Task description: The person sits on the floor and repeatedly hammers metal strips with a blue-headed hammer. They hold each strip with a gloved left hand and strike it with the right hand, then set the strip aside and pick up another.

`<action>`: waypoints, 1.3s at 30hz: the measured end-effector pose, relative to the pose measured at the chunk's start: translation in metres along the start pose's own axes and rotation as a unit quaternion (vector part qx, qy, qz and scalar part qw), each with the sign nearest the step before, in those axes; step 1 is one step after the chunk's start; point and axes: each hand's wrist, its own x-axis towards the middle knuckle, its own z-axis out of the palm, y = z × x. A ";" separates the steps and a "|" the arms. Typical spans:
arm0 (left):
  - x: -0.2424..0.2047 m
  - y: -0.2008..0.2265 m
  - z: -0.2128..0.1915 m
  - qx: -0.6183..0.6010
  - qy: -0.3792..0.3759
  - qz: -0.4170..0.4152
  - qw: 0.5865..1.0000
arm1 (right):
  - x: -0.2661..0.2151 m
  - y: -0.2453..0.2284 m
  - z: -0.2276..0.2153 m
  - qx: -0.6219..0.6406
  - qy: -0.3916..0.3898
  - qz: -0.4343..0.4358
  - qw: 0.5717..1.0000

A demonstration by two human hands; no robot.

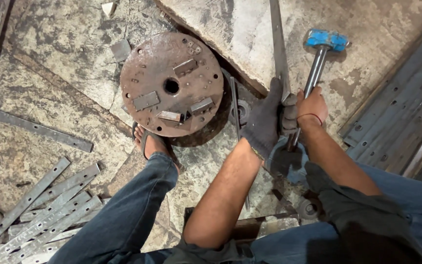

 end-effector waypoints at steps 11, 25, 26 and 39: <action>-0.003 0.006 -0.007 -0.131 -0.115 -0.049 0.984 | 0.000 -0.001 0.004 0.000 0.018 -0.005 1.000; -0.010 0.021 -0.013 -0.116 -0.119 0.066 0.984 | 0.004 0.002 0.006 0.005 -0.004 0.007 1.000; -0.008 0.021 -0.016 -0.095 -0.136 0.095 0.982 | 0.004 0.003 0.007 0.003 0.000 0.003 1.000; -0.010 0.032 -0.010 -0.160 -0.101 0.072 0.979 | 0.000 -0.002 0.002 0.016 0.008 -0.004 1.000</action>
